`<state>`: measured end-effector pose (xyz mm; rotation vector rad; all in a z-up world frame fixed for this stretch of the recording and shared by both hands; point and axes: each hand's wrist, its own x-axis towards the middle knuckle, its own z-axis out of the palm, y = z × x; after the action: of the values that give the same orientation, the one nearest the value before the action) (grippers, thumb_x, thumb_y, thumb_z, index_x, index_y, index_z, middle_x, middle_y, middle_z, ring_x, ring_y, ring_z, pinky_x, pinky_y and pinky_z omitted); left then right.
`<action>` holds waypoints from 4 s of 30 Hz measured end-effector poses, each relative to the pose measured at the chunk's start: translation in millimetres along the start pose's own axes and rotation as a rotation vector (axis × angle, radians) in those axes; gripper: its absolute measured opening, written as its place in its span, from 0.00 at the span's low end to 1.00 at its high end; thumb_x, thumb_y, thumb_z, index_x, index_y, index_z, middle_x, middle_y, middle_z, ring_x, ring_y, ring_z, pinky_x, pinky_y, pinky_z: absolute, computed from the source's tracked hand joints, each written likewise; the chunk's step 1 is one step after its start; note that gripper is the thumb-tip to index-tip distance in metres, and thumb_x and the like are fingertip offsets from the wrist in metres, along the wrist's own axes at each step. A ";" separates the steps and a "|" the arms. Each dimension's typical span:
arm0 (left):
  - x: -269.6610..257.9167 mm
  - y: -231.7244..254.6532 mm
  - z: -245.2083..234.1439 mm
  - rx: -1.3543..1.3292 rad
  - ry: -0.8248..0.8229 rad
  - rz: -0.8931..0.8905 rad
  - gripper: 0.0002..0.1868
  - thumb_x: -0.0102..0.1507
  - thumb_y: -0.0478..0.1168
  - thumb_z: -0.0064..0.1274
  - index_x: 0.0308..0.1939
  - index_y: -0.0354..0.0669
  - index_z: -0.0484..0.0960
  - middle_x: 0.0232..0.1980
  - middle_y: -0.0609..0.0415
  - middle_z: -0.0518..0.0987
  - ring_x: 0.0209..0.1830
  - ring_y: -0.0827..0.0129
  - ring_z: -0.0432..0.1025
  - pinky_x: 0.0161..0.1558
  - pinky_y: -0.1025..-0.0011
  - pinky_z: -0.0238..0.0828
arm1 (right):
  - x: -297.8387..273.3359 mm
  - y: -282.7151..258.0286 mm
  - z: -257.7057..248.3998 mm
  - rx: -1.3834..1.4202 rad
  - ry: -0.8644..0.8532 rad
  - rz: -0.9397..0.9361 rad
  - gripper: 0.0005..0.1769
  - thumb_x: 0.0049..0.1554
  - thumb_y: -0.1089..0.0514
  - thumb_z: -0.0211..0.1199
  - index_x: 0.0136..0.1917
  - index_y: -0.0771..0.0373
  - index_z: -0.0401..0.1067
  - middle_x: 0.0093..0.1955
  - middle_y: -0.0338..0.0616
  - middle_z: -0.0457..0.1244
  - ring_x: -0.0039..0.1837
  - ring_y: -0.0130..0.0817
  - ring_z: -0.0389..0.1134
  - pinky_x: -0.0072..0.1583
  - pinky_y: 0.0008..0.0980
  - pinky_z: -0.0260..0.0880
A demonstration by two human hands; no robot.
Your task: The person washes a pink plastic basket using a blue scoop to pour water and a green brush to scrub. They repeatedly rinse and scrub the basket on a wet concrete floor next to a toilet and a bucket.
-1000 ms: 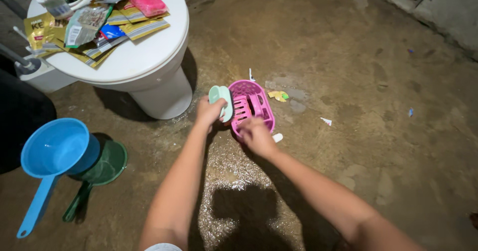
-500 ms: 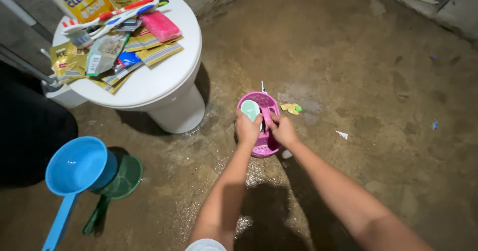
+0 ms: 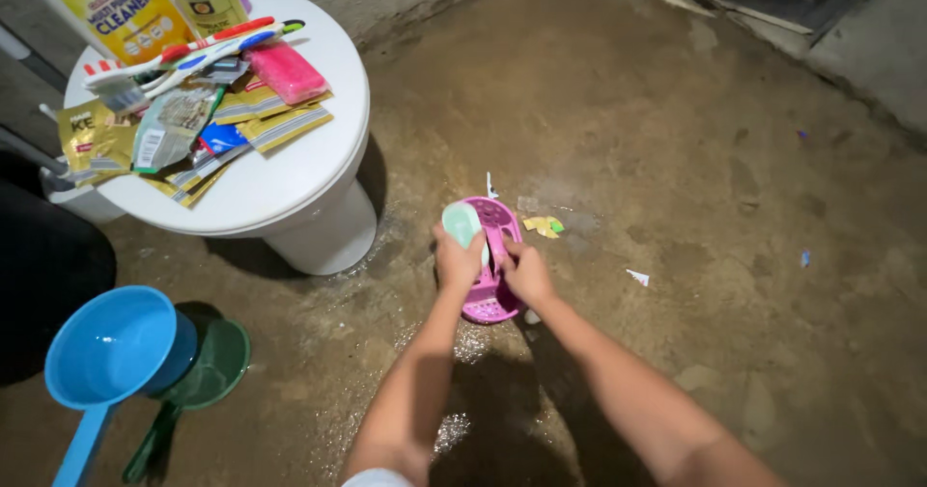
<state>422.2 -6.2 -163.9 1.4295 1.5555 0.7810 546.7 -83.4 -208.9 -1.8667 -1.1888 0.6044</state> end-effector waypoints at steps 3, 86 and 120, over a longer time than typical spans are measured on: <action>-13.7 -20.3 9.0 0.086 0.029 0.020 0.46 0.54 0.55 0.66 0.66 0.37 0.60 0.54 0.31 0.78 0.53 0.37 0.74 0.55 0.49 0.70 | 2.5 3.3 -1.4 -0.007 0.029 -0.034 0.22 0.57 0.60 0.64 0.64 0.63 0.74 0.59 0.61 0.68 0.60 0.54 0.72 0.61 0.41 0.70; 5.1 -11.0 -86.3 1.045 -0.415 0.903 0.12 0.66 0.45 0.50 0.50 0.57 0.85 0.50 0.50 0.79 0.54 0.57 0.75 0.49 0.57 0.75 | -16.7 -11.9 -11.8 -0.249 -0.175 -0.052 0.16 0.55 0.59 0.67 0.58 0.56 0.79 0.53 0.56 0.69 0.52 0.52 0.74 0.56 0.44 0.72; -44.0 -18.0 -111.3 0.730 -0.337 1.195 0.20 0.59 0.36 0.52 0.55 0.53 0.78 0.47 0.48 0.77 0.49 0.53 0.74 0.46 0.55 0.74 | -16.9 -19.5 -5.6 -0.189 -0.136 -0.022 0.16 0.55 0.56 0.68 0.57 0.57 0.80 0.53 0.54 0.71 0.53 0.47 0.75 0.57 0.41 0.72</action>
<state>313.4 -40.6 -123.7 2.9241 0.5865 0.5269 533.6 -96.5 -190.0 -1.9931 -1.3947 0.6336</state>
